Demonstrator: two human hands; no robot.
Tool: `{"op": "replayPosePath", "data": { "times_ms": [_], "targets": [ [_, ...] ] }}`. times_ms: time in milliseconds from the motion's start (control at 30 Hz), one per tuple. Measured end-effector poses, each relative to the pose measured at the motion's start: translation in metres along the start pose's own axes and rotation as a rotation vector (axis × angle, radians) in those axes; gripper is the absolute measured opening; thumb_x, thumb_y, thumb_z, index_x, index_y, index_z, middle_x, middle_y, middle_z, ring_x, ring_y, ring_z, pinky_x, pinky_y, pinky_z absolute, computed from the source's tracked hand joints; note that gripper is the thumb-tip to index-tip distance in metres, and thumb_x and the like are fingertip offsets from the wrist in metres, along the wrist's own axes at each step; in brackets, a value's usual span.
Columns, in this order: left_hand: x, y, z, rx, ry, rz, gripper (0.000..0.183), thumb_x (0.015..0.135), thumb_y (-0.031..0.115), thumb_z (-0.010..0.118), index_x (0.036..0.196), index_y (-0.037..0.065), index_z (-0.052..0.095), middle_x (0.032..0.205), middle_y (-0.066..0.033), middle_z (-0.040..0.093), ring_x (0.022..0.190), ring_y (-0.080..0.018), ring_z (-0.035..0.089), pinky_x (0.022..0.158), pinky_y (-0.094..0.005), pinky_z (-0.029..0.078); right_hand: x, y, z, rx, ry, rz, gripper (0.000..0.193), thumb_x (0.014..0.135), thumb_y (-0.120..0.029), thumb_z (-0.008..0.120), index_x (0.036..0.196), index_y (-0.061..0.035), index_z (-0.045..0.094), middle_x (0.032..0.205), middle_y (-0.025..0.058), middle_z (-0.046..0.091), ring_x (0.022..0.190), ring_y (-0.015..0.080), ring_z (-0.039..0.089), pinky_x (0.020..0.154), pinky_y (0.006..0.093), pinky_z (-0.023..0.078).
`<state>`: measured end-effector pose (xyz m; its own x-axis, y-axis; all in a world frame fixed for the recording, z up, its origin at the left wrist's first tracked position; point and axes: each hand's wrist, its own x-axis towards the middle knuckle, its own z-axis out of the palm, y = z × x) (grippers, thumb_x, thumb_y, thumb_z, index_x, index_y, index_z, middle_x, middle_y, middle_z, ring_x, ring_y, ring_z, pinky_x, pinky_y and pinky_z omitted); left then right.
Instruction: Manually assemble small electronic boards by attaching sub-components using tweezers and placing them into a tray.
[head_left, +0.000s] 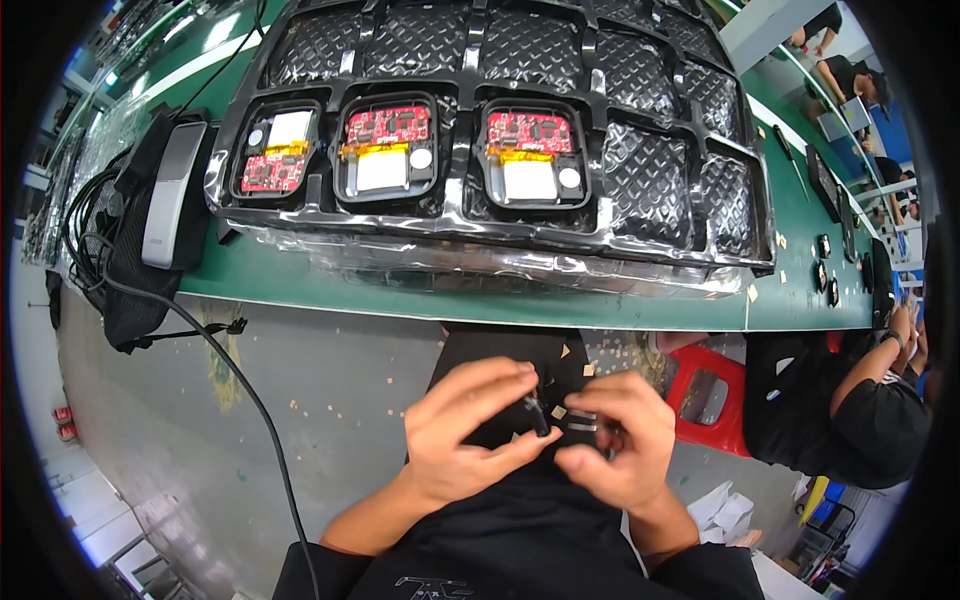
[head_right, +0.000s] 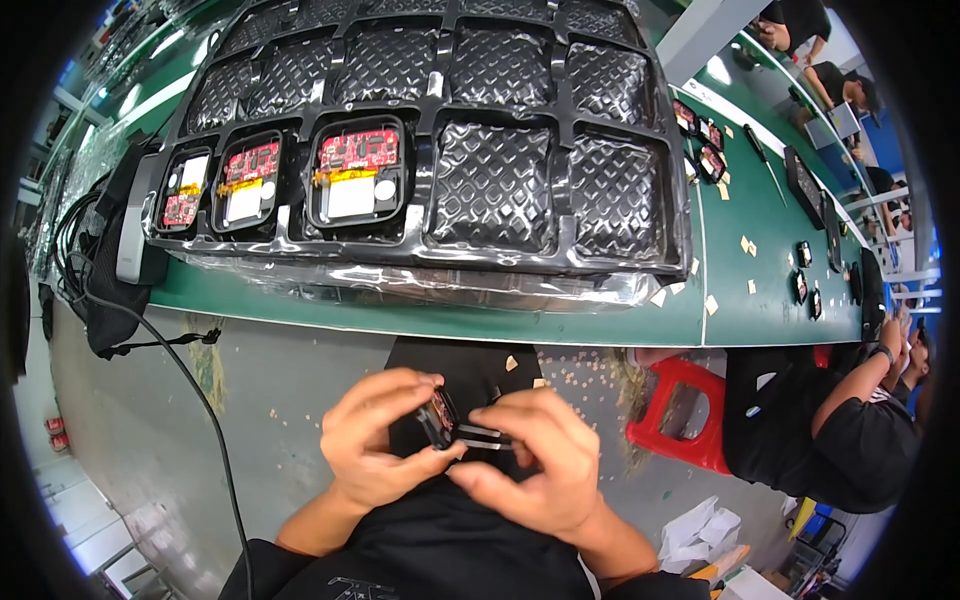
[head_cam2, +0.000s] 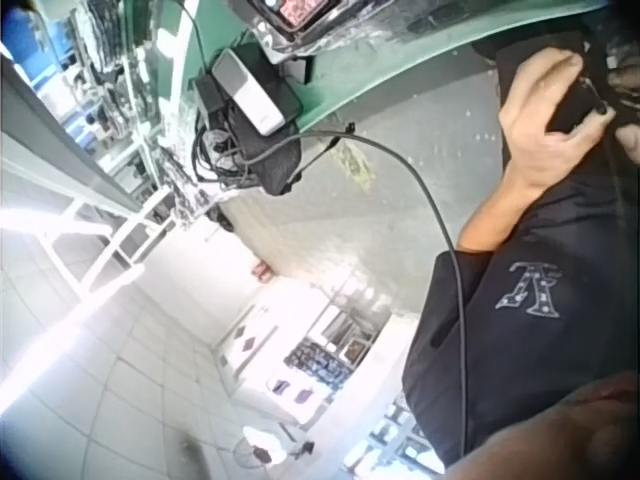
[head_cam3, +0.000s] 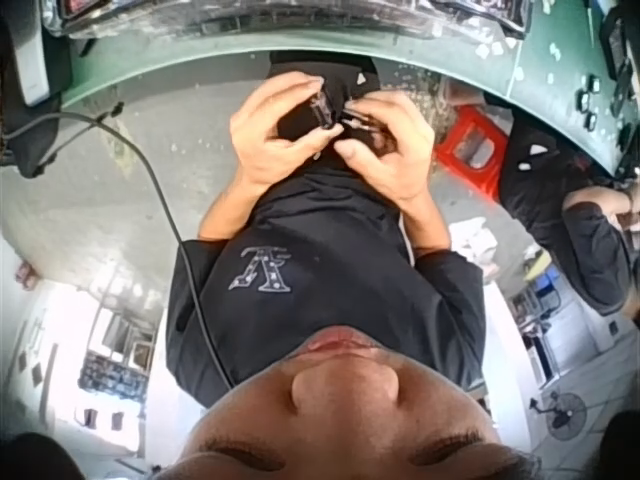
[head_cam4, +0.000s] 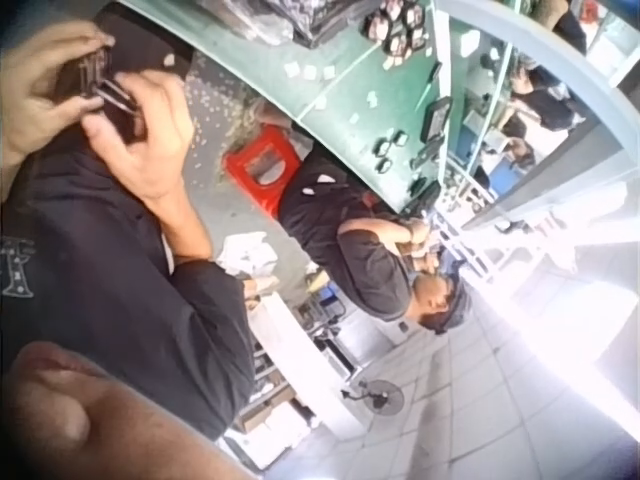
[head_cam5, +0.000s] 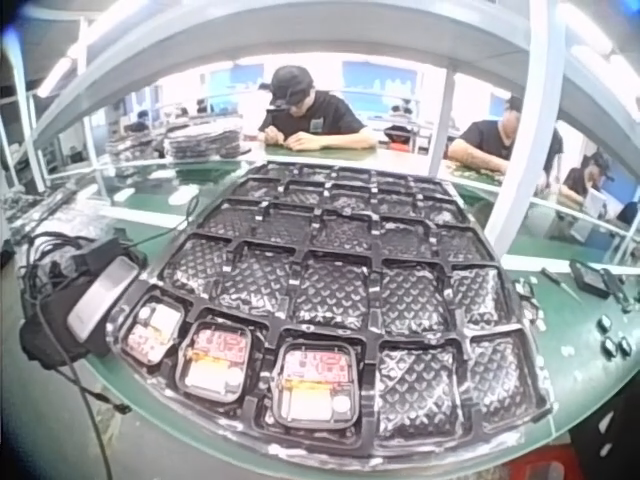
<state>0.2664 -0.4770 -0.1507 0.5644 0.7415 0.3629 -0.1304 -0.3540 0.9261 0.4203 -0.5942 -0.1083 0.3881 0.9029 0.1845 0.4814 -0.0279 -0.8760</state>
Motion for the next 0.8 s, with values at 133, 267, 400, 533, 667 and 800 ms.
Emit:
{"op": "replayPosePath", "data": {
  "times_ms": [133,267,400,533,667,800],
  "targets": [
    [0.002,0.006,0.007,0.111,-0.024,0.270,0.045,0.071,0.007,0.089,0.110,-0.001,0.070,0.108,-0.0163,0.067,0.096,-0.0328,0.070,0.080,-0.0389,0.061,0.006,-0.026,0.002,-0.158,-0.030,-0.040,0.038,0.072,-0.017,0.089,0.101,-0.0009,0.072,0.089,0.0111,0.070,0.063,0.0198,0.066,0.055,0.0280,0.054],
    [-0.006,-0.002,0.015,-0.005,0.168,0.311,0.061,0.074,0.009,0.089,0.125,0.000,0.057,0.120,-0.0217,0.063,0.102,-0.0354,0.070,0.086,-0.0403,0.061,0.017,-0.046,-0.016,-0.246,0.079,-0.204,0.027,0.075,-0.010,0.085,0.097,-0.0011,0.073,0.083,0.0114,0.071,0.064,0.0213,0.069,0.055,0.0279,0.056],
    [-0.015,0.002,0.018,-0.038,0.110,0.173,0.063,0.076,0.002,0.085,0.131,-0.001,0.054,0.121,-0.0231,0.062,0.104,-0.0342,0.069,0.088,-0.0384,0.060,0.037,-0.072,-0.033,-0.398,0.444,-0.487,0.024,0.076,-0.003,0.081,0.098,-0.0014,0.072,0.093,0.0161,0.071,0.078,0.0221,0.072,0.064,0.0305,0.058],
    [-0.016,0.013,0.026,0.013,-0.036,0.194,0.063,0.076,0.004,0.085,0.131,-0.002,0.053,0.118,-0.0242,0.062,0.101,-0.0343,0.071,0.088,-0.0391,0.060,0.097,-0.086,-0.045,-0.647,0.348,-0.542,0.030,0.073,0.007,0.077,0.101,-0.0042,0.075,0.098,0.0140,0.069,0.074,0.0244,0.070,0.058,0.0303,0.054],
    [-0.020,0.013,0.028,-0.031,-0.048,0.117,0.052,0.078,0.003,0.083,0.124,-0.003,0.058,0.115,-0.0226,0.065,0.101,-0.0332,0.070,0.087,-0.0391,0.060,0.116,-0.080,-0.045,-0.719,0.181,-0.525,0.026,0.074,-0.005,0.081,0.099,-0.0036,0.074,0.100,0.0103,0.069,0.068,0.0218,0.069,0.052,0.0295,0.052],
    [-0.018,0.010,0.026,0.005,-0.084,0.049,0.047,0.077,0.002,0.082,0.120,-0.003,0.063,0.119,-0.0197,0.065,0.101,-0.0302,0.069,0.086,-0.0353,0.059,0.110,-0.091,-0.040,-0.799,0.100,-0.397,0.028,0.073,-0.013,0.082,0.098,-0.0026,0.074,0.102,0.0103,0.068,0.071,0.0243,0.069,0.056,0.0321,0.053]
  ]
}}
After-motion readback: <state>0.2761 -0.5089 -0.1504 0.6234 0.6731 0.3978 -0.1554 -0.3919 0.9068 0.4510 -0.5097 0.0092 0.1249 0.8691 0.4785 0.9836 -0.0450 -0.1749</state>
